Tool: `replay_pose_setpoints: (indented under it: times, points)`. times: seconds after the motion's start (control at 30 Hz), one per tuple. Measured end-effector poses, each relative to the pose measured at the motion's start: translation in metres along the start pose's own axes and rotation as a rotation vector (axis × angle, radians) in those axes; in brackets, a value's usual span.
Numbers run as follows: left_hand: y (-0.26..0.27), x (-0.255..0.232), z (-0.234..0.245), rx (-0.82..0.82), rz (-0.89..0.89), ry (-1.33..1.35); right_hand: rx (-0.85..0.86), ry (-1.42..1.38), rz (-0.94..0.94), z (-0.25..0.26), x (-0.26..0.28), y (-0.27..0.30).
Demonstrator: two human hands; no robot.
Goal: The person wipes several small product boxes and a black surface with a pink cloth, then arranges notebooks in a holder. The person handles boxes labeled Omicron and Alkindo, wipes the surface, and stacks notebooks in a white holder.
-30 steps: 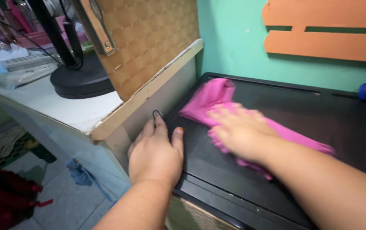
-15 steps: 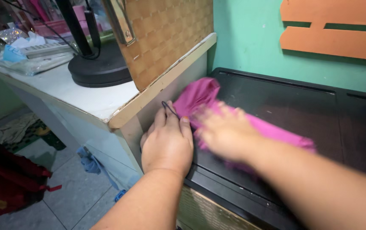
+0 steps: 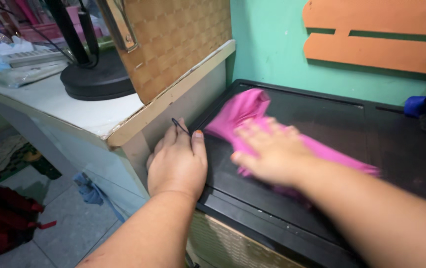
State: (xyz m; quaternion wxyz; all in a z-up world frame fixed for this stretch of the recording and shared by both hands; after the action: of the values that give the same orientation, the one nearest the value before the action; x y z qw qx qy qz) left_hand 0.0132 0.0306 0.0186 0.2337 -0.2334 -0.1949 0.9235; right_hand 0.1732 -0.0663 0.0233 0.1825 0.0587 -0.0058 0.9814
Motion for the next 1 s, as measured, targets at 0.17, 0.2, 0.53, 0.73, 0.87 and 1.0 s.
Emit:
replay_pose_setpoints:
  times: [0.17,0.2,0.53,0.73,0.87,1.0]
  points:
    - [-0.002,0.0,-0.01,0.05,-0.023,-0.014,-0.009,-0.145,0.345,-0.033,0.01,0.043]
    - [-0.003,0.0,-0.008,0.031,-0.032,-0.012,-0.05,-0.18,0.416,-0.032,0.006,0.055]
    - [0.059,-0.079,0.029,0.254,0.157,0.393,-0.272,0.017,-0.194,0.037,-0.074,0.133]
    - [0.107,-0.15,0.044,0.334,0.037,0.322,-0.492,0.168,-0.253,0.073,-0.09,0.17]
    - [0.122,-0.179,0.047,0.445,0.064,0.311,-0.302,0.389,0.003,0.078,-0.085,0.183]
    - [0.141,-0.208,0.039,0.563,0.012,0.436,-0.67,-0.239,-0.068,0.121,-0.1,0.215]
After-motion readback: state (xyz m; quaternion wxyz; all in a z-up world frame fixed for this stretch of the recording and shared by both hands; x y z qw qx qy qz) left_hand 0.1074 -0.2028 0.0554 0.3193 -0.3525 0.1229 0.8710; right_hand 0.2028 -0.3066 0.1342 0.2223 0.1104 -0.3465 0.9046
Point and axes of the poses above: each hand's wrist, its own y-axis away from the middle knuckle, its own z-axis out of the back of the hand, x = y × z, the point moved 4 cm from there along -y, towards the middle knuckle, and after that the axes turned 5 degrees about -y, right-handed, at the moved point
